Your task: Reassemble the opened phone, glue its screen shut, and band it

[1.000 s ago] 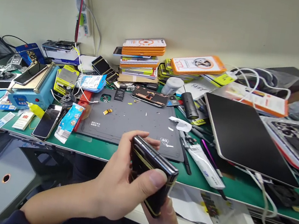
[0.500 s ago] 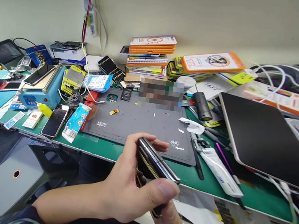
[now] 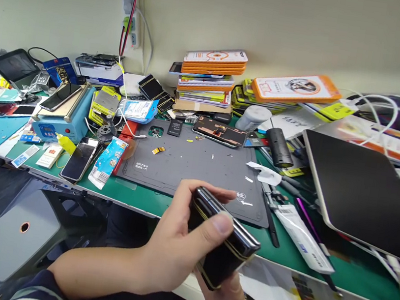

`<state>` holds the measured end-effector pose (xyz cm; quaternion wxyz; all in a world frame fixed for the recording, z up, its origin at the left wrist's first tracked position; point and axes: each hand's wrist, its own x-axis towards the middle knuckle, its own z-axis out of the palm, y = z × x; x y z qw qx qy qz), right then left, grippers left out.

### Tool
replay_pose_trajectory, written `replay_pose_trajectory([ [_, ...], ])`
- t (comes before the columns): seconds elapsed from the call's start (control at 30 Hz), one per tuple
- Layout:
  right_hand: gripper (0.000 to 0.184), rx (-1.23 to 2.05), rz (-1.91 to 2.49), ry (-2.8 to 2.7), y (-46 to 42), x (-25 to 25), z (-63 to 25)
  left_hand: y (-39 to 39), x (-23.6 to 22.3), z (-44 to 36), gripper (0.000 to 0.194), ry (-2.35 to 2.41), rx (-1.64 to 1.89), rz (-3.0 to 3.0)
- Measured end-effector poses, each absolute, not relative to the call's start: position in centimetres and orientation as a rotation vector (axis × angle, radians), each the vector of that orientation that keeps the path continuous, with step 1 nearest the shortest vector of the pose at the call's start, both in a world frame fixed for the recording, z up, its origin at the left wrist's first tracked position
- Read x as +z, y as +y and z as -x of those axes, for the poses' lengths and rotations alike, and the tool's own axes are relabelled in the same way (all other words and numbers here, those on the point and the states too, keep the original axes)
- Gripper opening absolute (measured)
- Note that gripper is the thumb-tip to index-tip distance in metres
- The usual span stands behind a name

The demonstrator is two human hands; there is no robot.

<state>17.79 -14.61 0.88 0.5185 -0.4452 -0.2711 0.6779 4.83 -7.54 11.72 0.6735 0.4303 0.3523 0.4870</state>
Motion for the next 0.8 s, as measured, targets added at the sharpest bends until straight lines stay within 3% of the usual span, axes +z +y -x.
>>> replay_pose_trajectory([
  [0.13, 0.069, 1.722, 0.939, -0.537, -13.7, 2.4, -17.3, -6.8, 12.0, -4.6, 0.043, 0.79, 1.103, -0.831],
  [0.2, 0.071, 1.808, 0.837, -0.471, -13.2, 3.6, -17.1, -6.2, 11.6, -4.1, 0.054, 0.753, 1.048, -0.816],
  [0.3, 0.089, 2.021, 0.704, -0.368, -13.0, 5.6, -16.8, -5.1, 10.2, -3.3, 0.077, 0.59, 0.847, -0.824],
  [0.43, 0.094, 2.29, 0.6, -0.242, -13.5, 6.4, -16.2, -4.0, 7.5, -3.0, 0.084, 0.256, 0.619, -0.805],
  [0.57, 0.104, 2.431, 0.653, -0.253, -14.1, 5.4, -16.0, -3.9, 5.4, -3.1, 0.104, 0.151, 0.683, -0.81],
  [0.67, 0.118, 2.477, 0.833, -0.405, -14.3, 4.7, -17.2, -4.4, 4.7, -3.1, 0.099, 0.105, 0.762, -0.785],
  [0.73, 0.102, 2.348, 1.097, -0.611, -14.2, 4.6, -18.9, -4.9, 4.6, -2.8, 0.093, 0.125, 0.814, -0.722],
  [0.8, 0.066, 2.069, 1.386, -0.831, -13.7, 4.7, -21.2, -5.4, 4.5, -2.4, 0.092, 0.153, 0.841, -0.662],
])
